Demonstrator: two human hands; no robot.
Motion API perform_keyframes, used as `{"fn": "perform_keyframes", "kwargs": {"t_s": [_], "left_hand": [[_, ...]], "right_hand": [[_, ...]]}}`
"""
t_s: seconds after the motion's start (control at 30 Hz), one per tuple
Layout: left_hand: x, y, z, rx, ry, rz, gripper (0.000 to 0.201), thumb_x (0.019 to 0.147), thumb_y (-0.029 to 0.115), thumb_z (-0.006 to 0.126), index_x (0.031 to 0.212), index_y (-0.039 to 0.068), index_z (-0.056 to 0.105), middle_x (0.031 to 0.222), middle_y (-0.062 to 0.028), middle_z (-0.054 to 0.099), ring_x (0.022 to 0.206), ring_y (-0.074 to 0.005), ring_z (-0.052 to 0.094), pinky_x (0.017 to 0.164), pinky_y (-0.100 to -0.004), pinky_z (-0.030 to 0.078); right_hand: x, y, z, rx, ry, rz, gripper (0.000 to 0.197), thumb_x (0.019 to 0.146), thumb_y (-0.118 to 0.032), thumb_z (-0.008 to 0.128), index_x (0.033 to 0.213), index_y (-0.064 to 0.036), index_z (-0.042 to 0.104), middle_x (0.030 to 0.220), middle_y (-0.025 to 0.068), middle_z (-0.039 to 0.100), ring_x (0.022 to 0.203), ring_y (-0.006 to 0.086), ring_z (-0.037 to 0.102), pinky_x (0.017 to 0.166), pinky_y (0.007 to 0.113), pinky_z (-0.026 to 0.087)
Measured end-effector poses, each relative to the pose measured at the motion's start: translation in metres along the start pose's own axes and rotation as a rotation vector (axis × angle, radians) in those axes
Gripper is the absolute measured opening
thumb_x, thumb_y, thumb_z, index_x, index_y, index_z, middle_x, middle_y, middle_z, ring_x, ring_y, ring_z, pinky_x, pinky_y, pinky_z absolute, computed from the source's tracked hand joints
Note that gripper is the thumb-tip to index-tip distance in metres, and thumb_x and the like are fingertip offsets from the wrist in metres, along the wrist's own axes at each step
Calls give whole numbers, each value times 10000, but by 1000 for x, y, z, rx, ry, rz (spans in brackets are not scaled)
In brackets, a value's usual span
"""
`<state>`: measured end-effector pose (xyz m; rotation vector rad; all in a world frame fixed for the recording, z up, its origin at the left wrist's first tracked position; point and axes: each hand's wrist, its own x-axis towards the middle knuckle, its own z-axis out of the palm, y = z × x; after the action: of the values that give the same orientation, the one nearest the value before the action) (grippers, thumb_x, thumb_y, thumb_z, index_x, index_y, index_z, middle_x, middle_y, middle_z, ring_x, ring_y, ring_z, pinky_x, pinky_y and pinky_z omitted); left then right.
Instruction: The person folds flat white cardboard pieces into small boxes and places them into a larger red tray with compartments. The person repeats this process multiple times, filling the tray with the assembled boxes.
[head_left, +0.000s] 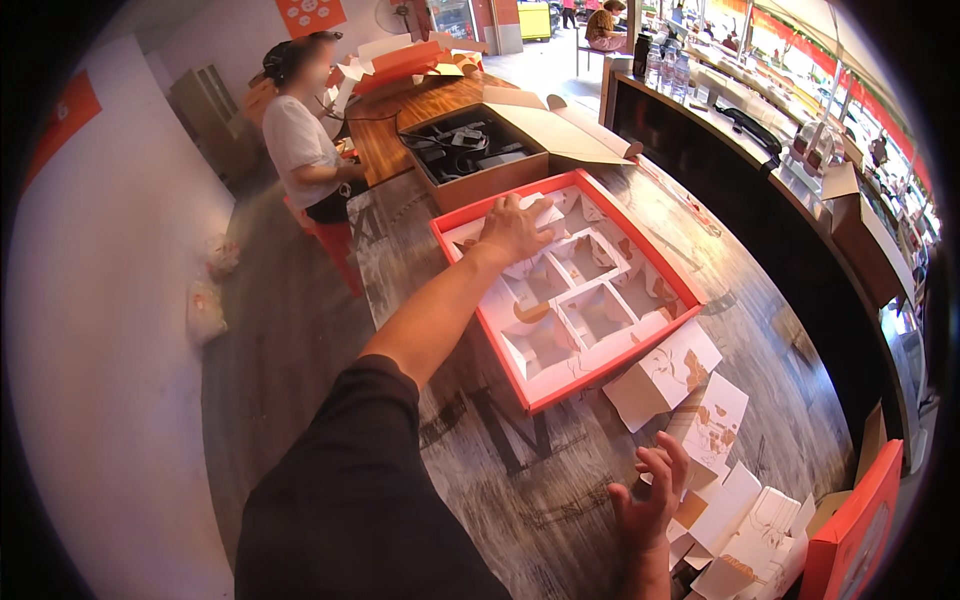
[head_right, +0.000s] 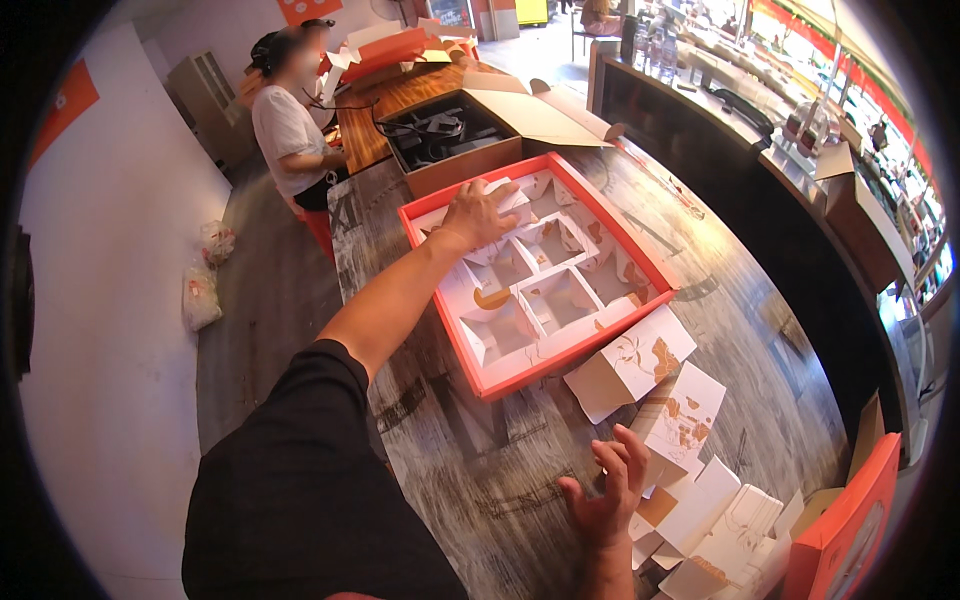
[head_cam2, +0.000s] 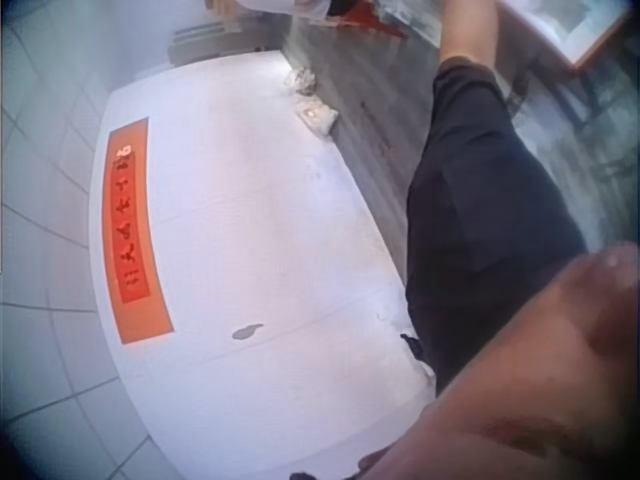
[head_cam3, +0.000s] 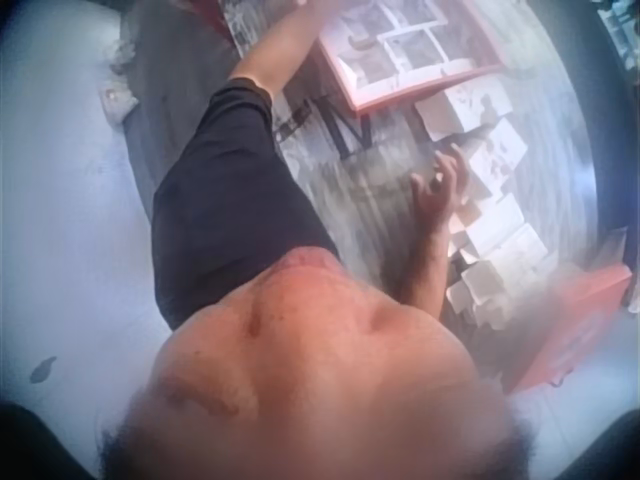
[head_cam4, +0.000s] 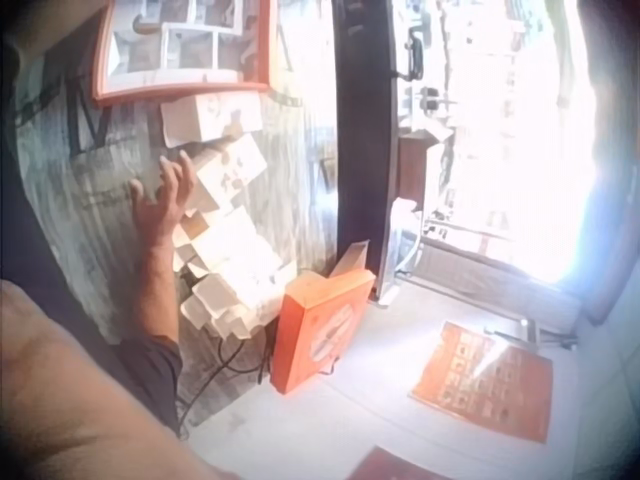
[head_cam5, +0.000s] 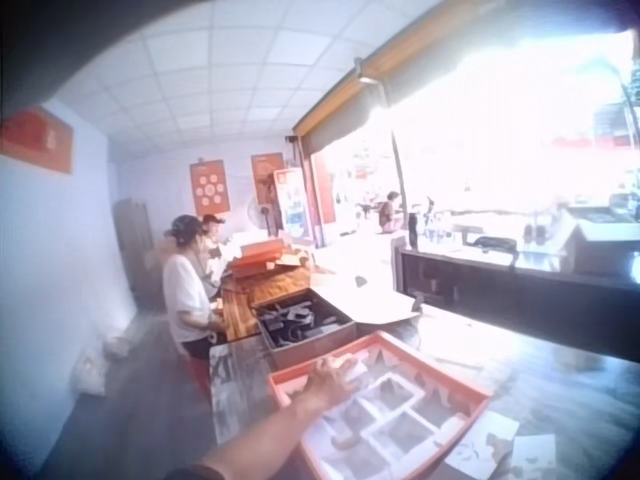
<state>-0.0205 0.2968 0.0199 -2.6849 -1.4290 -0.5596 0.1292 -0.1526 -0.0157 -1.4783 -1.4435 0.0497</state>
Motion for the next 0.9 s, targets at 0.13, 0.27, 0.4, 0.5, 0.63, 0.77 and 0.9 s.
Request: {"fn": "perform_keyframes", "kwargs": {"t_s": [0.13, 0.27, 0.4, 0.5, 0.63, 0.77, 0.9], "left_hand": [[-5, 6, -7, -24, -44, -1, 659, 907, 584, 659, 1496, 312, 541, 1380, -270, 505, 1313, -445, 493, 1115, -524, 426], [-8, 6, -11, -34, -68, -2, 657, 923, 588, 645, 1505, 307, 529, 1416, -276, 476, 1338, -461, 476, 1123, -545, 422], [-5, 7, -6, -9, -94, 14, 692, 932, 608, 618, 1535, 296, 484, 1460, -275, 451, 1388, -474, 426, 1125, -574, 414], [1, 11, -4, 50, -160, 8, 742, 927, 637, 598, 1567, 300, 433, 1525, -289, 395, 1429, -494, 374, 1142, -590, 399], [-6, 6, -7, 51, -274, -49, 824, 934, 643, 582, 1632, 298, 314, 1625, -291, 287, 1473, -472, 348, 1177, -564, 368], [-8, 8, -12, 96, -293, -1, 829, 950, 667, 569, 1637, 283, 311, 1628, -287, 296, 1508, -436, 315, 1233, -545, 269], [-3, 12, -19, 105, -370, 10, 876, 932, 734, 551, 1645, 293, 296, 1654, -284, 260, 1543, -428, 258, 1248, -559, 221]], "right_hand": [[-1, -2, 1, 19, -1, 18, 661, 810, -443, 882, 1261, -30, 632, 1419, 215, 533, 983, 259, 652, 786, 354, 564], [-1, 1, 2, 24, -15, 27, 659, 827, -479, 856, 1261, -37, 633, 1422, 214, 531, 994, 254, 652, 777, 347, 567], [-2, -3, -1, 23, -19, 39, 647, 810, -443, 871, 1259, -40, 634, 1420, 211, 535, 1005, 255, 651, 791, 351, 564], [1, -3, -2, 1, -32, -2, 649, 771, -347, 918, 1272, -47, 636, 1429, 210, 540, 1005, 264, 655, 818, 366, 559], [2, -1, 0, -24, -49, -8, 625, 751, -307, 926, 1256, -70, 644, 1419, 186, 549, 987, 268, 664, 836, 381, 562], [2, -7, -1, -5, -44, 24, 621, 728, -287, 937, 1235, -73, 648, 1406, 178, 549, 981, 272, 676, 849, 394, 569], [4, -8, -1, -8, -48, 19, 628, 712, -269, 946, 1225, -64, 648, 1406, 179, 543, 986, 274, 681, 857, 399, 576]]}}
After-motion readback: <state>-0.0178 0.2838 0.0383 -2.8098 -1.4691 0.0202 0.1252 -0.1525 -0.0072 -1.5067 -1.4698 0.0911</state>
